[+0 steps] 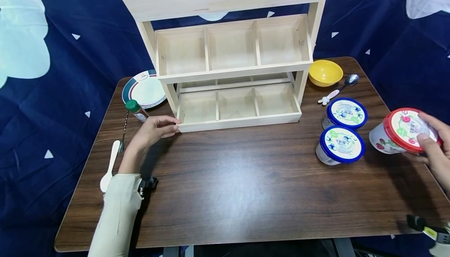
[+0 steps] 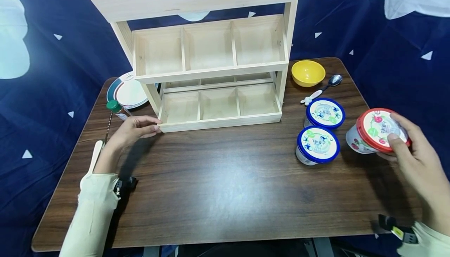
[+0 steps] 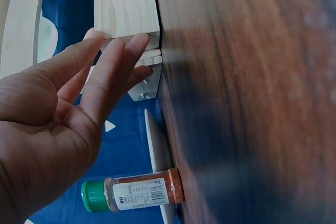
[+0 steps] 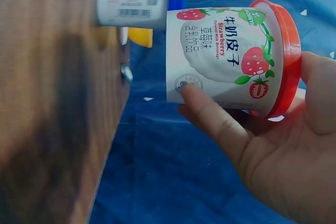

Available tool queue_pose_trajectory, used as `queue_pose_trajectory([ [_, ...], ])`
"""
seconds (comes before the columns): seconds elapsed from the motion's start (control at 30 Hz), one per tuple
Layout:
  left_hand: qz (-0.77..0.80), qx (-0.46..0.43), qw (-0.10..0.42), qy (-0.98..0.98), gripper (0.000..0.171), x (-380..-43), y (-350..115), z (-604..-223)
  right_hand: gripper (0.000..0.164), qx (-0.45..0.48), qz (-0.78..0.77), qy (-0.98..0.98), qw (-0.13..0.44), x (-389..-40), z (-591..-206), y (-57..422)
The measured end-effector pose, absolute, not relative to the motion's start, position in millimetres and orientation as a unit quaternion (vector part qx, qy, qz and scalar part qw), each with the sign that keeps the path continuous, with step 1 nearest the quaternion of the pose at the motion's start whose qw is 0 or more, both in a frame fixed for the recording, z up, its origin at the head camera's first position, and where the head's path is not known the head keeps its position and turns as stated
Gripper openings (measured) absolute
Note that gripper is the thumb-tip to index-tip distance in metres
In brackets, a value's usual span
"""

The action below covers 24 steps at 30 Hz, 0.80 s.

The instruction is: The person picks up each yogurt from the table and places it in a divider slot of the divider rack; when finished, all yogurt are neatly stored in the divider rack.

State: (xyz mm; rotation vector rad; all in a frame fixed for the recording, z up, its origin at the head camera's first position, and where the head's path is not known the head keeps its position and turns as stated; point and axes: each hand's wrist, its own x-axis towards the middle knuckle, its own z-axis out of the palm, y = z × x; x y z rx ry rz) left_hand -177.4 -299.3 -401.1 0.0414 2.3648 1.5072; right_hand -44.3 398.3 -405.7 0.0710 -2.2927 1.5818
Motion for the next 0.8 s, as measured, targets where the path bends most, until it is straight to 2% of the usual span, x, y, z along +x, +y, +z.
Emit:
queue_pose_trajectory([
  [0.13,0.535,0.018,0.162,0.829,0.032,-177.4,-299.3,-402.2,0.061,-0.008,0.480,-0.858,0.185,-50.2,-396.5,396.2],
  [0.23,0.533,0.019,0.162,0.830,0.031,-177.6,-299.6,-402.6,0.062,-0.014,0.483,-0.857,0.179,-54.4,-390.5,393.2],
  [0.5,0.523,0.021,0.162,0.837,0.030,-178.1,-299.4,-403.0,0.059,0.007,0.449,-0.869,0.209,-63.6,-377.4,374.4],
  [0.8,0.526,0.015,0.167,0.834,0.031,-178.0,-297.4,-401.7,0.057,0.026,0.464,-0.859,0.216,-70.9,-365.3,358.5],
])
